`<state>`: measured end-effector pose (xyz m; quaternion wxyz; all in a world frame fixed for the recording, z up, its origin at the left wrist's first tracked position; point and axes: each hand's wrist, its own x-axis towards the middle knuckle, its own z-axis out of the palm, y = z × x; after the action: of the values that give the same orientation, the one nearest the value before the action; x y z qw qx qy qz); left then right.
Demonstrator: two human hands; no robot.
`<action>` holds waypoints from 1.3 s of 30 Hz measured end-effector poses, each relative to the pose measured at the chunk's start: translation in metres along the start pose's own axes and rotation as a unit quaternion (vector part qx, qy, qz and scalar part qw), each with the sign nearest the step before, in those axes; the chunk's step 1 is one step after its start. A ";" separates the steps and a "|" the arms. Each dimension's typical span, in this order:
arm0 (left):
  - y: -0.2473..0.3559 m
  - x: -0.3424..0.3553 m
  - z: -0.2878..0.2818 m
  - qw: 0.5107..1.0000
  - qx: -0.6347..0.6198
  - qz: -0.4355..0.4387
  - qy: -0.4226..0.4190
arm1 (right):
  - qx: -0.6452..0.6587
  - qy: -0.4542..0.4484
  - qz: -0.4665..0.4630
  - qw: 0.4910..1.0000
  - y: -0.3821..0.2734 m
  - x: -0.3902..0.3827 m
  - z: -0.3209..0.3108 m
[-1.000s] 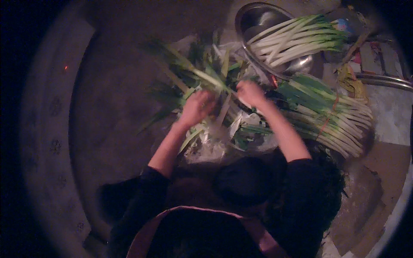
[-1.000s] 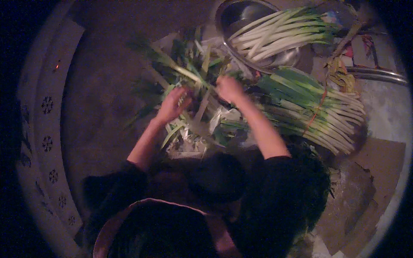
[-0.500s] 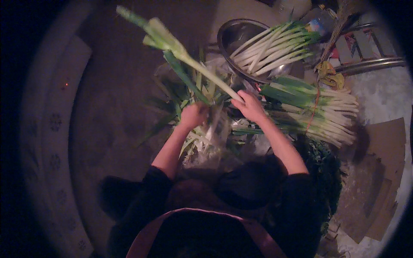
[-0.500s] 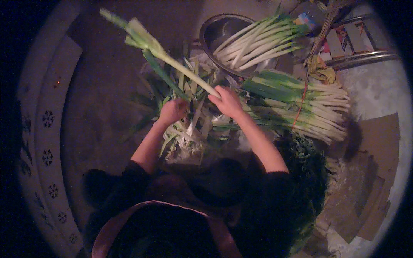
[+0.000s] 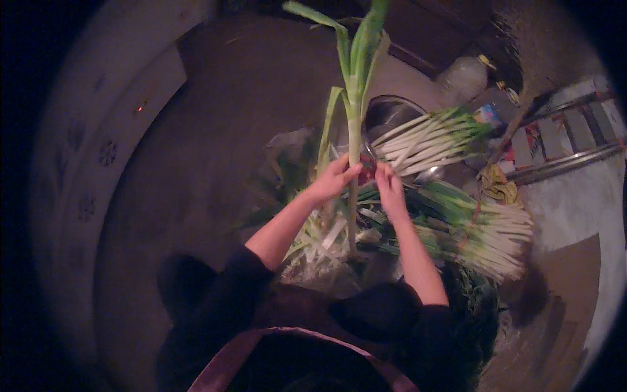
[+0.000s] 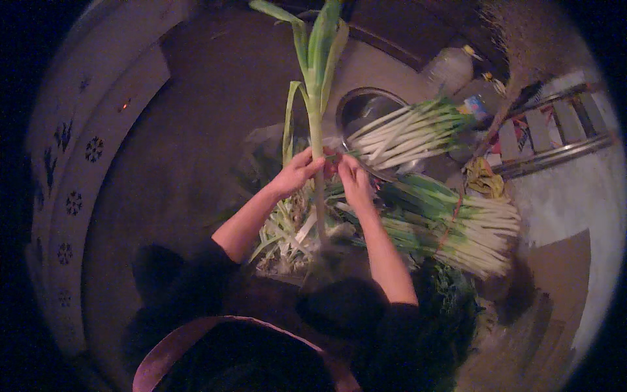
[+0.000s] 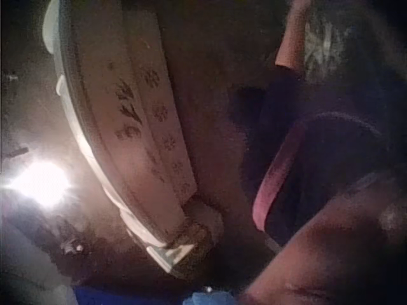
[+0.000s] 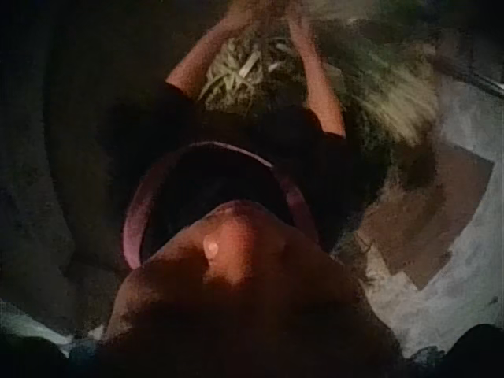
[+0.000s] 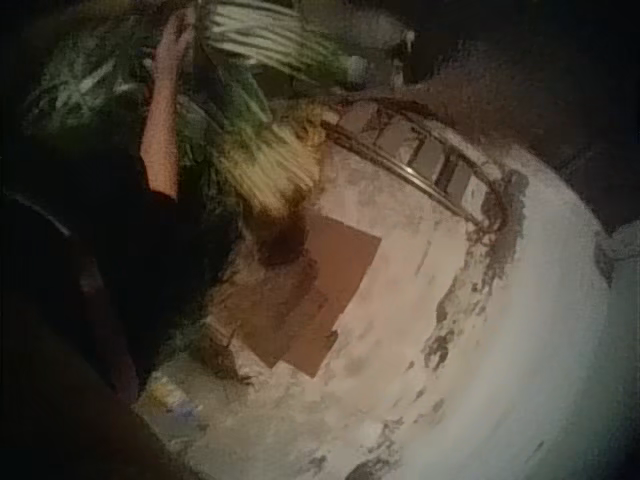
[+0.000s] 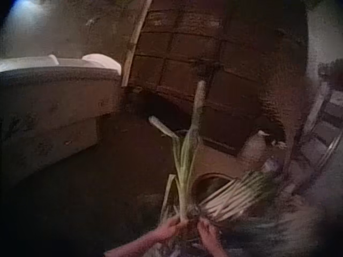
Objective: The person peels the outer layers of green onions by hand, discarding the removed layers into a plastic bag. The peeled onions are placed into a metal bowl. The person then gathers the discarded layers and moves toward a refrigerator.
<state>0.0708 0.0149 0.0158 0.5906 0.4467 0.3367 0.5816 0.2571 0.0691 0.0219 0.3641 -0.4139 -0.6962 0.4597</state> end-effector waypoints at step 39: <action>0.036 -0.039 -0.011 0.971 -0.134 0.057 0.188 | 0.519 0.045 0.132 0.843 -0.037 0.030 0.013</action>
<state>0.0429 -0.0249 0.0397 0.5373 0.2639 0.3349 0.7276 0.2246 0.0838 0.0567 0.4928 -0.2728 -0.2769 0.7785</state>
